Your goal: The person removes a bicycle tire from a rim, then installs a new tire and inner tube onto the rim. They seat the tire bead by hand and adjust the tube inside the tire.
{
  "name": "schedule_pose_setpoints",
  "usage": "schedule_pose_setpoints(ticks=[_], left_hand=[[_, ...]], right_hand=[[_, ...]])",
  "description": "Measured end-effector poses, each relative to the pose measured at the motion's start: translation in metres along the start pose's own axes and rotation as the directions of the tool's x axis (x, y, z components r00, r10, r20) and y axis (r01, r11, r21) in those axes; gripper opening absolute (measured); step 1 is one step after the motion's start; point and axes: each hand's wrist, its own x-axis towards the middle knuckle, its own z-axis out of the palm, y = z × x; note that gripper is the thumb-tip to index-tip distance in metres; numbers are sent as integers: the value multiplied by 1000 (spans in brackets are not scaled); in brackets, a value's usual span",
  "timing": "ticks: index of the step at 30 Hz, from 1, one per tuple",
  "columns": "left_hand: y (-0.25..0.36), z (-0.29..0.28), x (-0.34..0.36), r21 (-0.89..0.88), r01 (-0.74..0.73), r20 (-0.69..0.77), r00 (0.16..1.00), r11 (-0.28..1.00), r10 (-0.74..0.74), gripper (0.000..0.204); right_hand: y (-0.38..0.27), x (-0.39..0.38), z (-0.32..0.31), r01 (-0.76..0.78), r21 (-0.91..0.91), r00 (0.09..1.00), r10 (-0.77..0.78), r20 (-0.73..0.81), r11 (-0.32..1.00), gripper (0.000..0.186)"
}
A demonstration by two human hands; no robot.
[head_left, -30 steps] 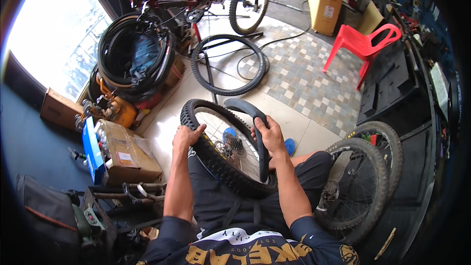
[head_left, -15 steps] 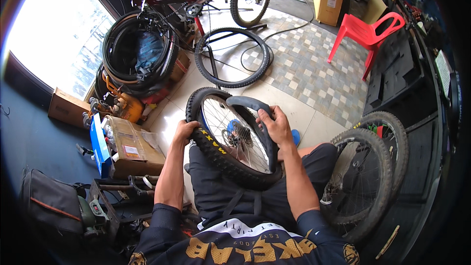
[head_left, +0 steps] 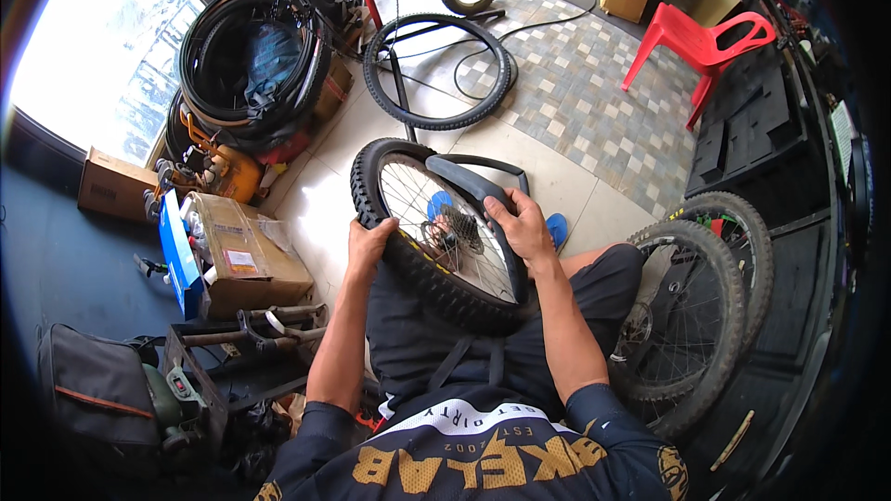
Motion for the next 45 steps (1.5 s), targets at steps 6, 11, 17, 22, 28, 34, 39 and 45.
schedule_pose_setpoints(ticks=[6,11,17,22,28,34,39,45], left_hand=[[-18,8,-39,316,-60,-112,989,947,100,93],[-22,-10,-45,71,215,47,975,974,-218,65],[-24,-17,-49,-358,304,275,938,883,-211,18],[-7,16,-34,-553,269,357,932,788,-68,21],[32,47,-15,-669,331,441,897,666,-4,22],[44,96,13,-796,370,448,892,479,54,21],[43,134,-8,-864,349,416,901,362,124,29],[43,152,-18,-882,323,362,931,344,53,26]], right_hand=[[-6,-11,12,85,-282,996,-81,28,956,55],[-13,-19,16,147,-353,989,-147,25,924,45],[-26,-6,-4,177,-342,984,-171,49,923,42],[-62,30,-30,206,-343,977,-212,21,916,31],[-145,64,-35,250,-194,968,-252,13,949,31],[-170,93,-10,81,-352,983,-16,183,933,29],[-144,100,-16,41,-539,945,143,295,841,32],[-123,104,-32,45,-646,966,132,223,762,31]])
